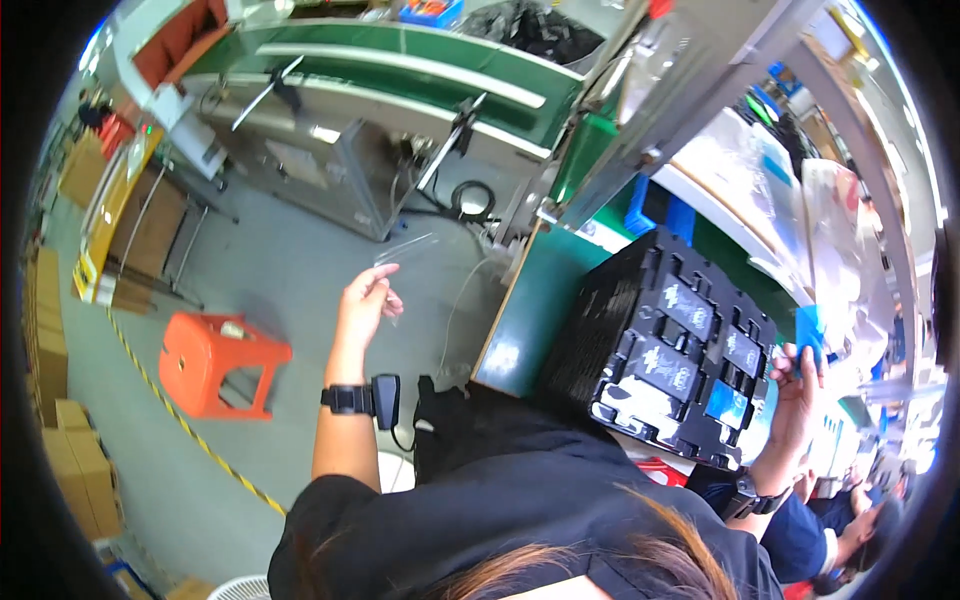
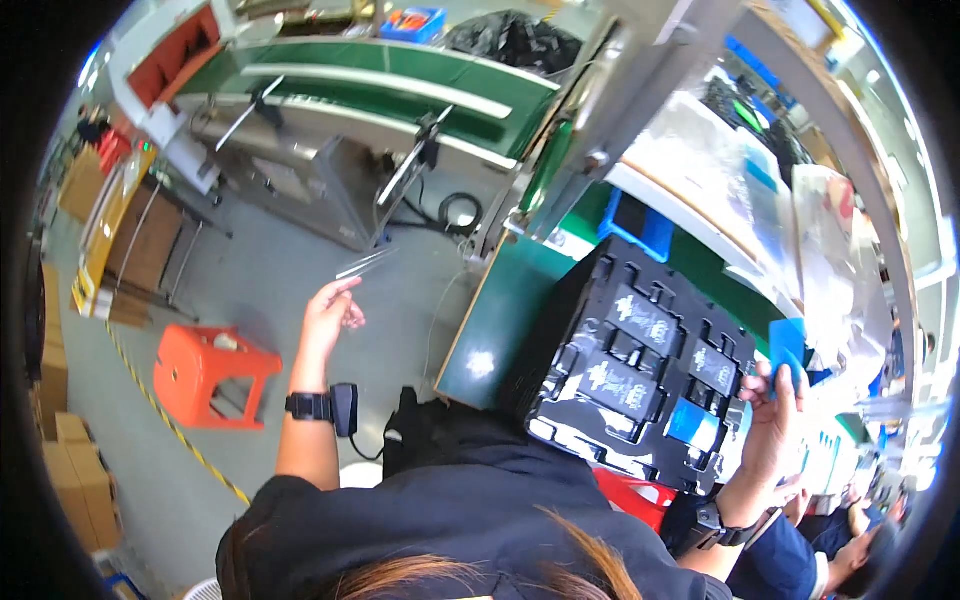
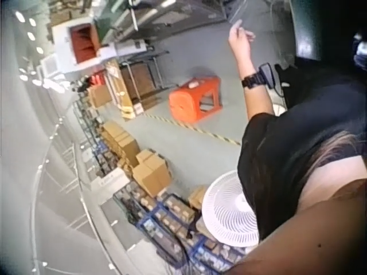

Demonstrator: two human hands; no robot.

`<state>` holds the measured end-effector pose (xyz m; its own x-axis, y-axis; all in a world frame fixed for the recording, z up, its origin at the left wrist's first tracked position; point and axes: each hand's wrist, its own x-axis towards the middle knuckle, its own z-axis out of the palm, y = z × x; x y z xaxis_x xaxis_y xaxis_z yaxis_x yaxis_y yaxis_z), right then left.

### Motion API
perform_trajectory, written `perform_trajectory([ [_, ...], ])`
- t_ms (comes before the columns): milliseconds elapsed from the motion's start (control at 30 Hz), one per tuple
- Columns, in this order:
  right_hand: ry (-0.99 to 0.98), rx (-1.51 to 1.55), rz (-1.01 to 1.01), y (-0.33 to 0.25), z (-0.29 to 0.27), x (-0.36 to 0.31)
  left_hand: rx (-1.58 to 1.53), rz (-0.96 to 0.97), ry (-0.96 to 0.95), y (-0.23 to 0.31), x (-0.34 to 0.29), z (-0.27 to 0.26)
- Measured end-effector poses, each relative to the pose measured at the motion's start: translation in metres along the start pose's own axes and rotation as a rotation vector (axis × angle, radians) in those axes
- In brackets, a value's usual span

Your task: Packing blue protective sheets into black component trays at a factory assembly line workstation.

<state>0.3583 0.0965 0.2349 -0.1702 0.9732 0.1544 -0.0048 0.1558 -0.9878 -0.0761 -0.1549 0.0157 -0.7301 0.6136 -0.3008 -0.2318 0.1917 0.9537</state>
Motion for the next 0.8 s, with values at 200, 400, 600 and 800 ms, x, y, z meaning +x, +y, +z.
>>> perform_trajectory([
  [200, 0.058, 0.120, 0.000, 0.010, -0.026, -0.030, -0.008, 0.446, -0.297, 0.124, -0.042, 0.080],
  [400, 0.373, 0.266, -0.068, 0.036, -0.090, -0.077, 0.052, 0.885, -0.349, 0.187, -0.060, 0.161],
  [600, 0.808, 0.355, -0.206, 0.073, -0.186, -0.191, 0.267, 0.924, -0.840, 0.208, -0.078, 0.245],
  [800, 1.491, 0.287, 0.053, 0.138, -0.226, -0.372, 0.523, 0.890, -1.177, 0.214, -0.094, 0.341],
])
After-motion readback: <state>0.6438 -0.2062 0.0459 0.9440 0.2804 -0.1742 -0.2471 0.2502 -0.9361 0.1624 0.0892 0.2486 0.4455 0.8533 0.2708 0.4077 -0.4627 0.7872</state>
